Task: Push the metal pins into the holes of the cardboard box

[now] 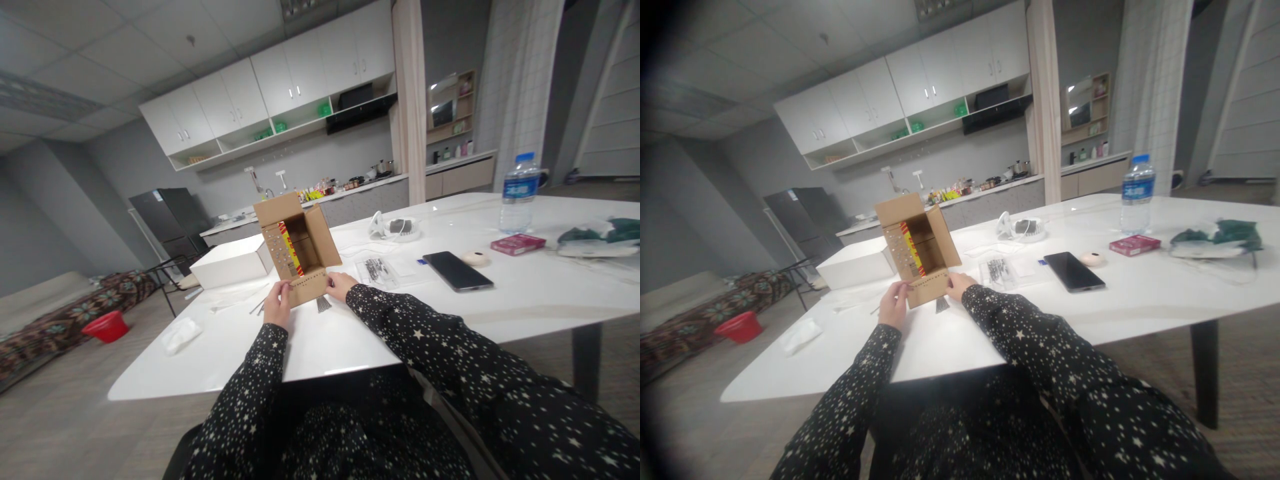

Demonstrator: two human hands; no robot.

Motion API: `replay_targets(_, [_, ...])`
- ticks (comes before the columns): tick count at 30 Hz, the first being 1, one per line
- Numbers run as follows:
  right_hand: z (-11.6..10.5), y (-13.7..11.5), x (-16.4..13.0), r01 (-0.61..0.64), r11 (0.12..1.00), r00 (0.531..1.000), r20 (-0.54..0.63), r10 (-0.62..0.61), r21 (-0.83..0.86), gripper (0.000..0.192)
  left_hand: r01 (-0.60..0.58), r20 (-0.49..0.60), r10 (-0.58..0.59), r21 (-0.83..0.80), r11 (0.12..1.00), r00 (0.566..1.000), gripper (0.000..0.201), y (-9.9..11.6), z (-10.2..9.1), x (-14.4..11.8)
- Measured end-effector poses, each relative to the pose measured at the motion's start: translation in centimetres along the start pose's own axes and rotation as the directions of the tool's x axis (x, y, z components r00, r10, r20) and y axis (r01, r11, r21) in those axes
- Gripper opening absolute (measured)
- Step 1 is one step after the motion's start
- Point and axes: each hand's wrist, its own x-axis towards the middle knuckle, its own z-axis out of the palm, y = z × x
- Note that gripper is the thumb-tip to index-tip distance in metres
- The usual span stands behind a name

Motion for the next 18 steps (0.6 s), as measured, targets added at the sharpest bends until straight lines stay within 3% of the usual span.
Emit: replay_targets(18, [-0.34,-0.19,-0.22,-0.001,1.0,1.0,0.007,0.001,0.012,0.013,0.012,0.023,-0.012,0.012,1.0,1.0,0.026,-0.29,0.06,0.12])
